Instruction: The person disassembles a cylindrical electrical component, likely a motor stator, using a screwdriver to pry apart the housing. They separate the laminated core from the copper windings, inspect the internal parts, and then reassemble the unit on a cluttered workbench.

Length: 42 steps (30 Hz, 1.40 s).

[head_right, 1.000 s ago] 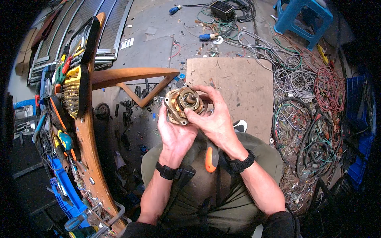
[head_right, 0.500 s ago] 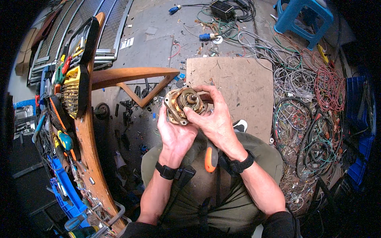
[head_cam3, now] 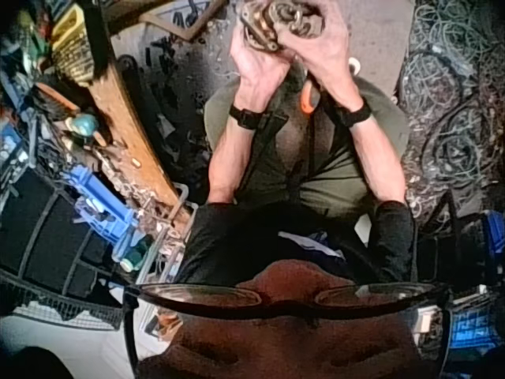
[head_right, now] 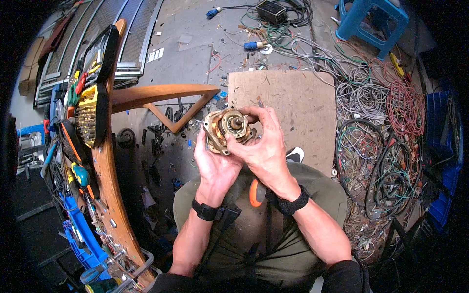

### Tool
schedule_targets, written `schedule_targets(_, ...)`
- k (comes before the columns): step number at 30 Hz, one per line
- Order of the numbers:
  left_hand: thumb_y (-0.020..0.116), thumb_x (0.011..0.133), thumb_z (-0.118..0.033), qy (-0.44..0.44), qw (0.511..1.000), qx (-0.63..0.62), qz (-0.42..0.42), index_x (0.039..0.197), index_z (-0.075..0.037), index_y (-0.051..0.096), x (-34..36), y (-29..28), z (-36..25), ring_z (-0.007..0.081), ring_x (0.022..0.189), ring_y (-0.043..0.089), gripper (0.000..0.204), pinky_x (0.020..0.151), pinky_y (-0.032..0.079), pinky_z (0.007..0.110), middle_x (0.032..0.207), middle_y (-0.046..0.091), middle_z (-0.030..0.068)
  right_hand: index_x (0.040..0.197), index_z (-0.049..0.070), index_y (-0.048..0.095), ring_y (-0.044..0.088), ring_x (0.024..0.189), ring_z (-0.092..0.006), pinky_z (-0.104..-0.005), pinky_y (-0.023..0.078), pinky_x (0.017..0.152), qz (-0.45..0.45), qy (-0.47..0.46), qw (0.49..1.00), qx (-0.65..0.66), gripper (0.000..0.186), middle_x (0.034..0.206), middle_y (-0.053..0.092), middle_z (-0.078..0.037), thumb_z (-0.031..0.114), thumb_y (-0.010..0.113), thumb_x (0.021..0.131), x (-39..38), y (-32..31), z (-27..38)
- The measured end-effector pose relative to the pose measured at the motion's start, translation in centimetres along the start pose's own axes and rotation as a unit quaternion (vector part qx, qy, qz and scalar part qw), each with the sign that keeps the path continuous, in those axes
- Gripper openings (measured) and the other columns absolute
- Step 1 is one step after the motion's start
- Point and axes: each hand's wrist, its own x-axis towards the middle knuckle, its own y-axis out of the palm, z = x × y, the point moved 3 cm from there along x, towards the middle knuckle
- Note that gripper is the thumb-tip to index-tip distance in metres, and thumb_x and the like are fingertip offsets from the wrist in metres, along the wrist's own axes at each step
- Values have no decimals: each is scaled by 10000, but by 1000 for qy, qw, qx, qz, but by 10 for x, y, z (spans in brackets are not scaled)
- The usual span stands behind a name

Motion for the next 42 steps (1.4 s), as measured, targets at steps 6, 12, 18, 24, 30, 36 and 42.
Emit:
schedule_targets(6, 372, 1089, -538, -1, 1000, 3, 19, 1489, -95, 523, -1, 2, 1, 322, 1345, 572, 616, 1157, 460, 578, 1480, 587, 128, 1212, 5, 650, 637, 1045, -262, -384, 531, 958, -2, -22, 1000, -8, 552, 1110, 614, -123, 140, 858, 718, 0, -1, 3)
schedule_targets(12, 368, 1088, -544, 0, 1000, -2, 11, 1493, -95, 521, -2, 3, 1, 331, 1349, 571, 624, 1164, 452, 592, 1477, 590, 128, 1225, 3, 648, 644, 1053, -269, -385, 534, 965, 6, -42, 999, -24, 555, 1140, 620, -137, 123, 844, 720, 0, -2, 3)
schedule_targets(18, 350, 1094, -528, 7, 1000, 6, 1, 1499, -102, 521, -1, 3, 0, 331, 1374, 547, 611, 1188, 416, 584, 1495, 576, 131, 1231, 7, 649, 646, 1065, -275, -387, 535, 969, 13, -42, 999, -27, 558, 1141, 615, -137, 117, 840, 719, 0, -1, 3)
schedule_targets(24, 339, 1087, -549, 13, 1000, 13, 8, 1498, -99, 518, -2, 4, -1, 340, 1359, 565, 635, 1161, 439, 609, 1491, 584, 124, 1241, 17, 648, 647, 1072, -284, -391, 539, 966, 26, -63, 997, -43, 569, 1149, 599, -138, 112, 843, 716, 0, -1, 6)
schedule_targets(30, 319, 1083, -562, 11, 1000, 4, 14, 1497, -107, 513, -3, 4, -1, 350, 1345, 564, 646, 1152, 434, 631, 1481, 584, 129, 1248, 24, 648, 648, 1065, -290, -389, 548, 952, 32, -90, 995, -38, 579, 1154, 594, -142, 105, 855, 714, 1, -1, 10)
schedule_targets(36, 320, 1081, -568, 11, 1000, 3, 9, 1497, -104, 513, -2, 4, -1, 351, 1344, 563, 652, 1155, 427, 633, 1481, 583, 129, 1258, 26, 643, 644, 1074, -292, -388, 549, 950, 32, -91, 995, -37, 587, 1158, 589, -141, 93, 858, 716, 0, 0, 10)
schedule_targets(42, 326, 1078, -571, 14, 1000, -1, 12, 1501, -108, 511, 0, 1, -1, 356, 1349, 560, 654, 1157, 419, 643, 1485, 580, 134, 1265, 32, 638, 634, 1078, -290, -391, 547, 951, 32, -102, 994, -31, 591, 1166, 585, -139, 93, 854, 718, 0, 0, 8)
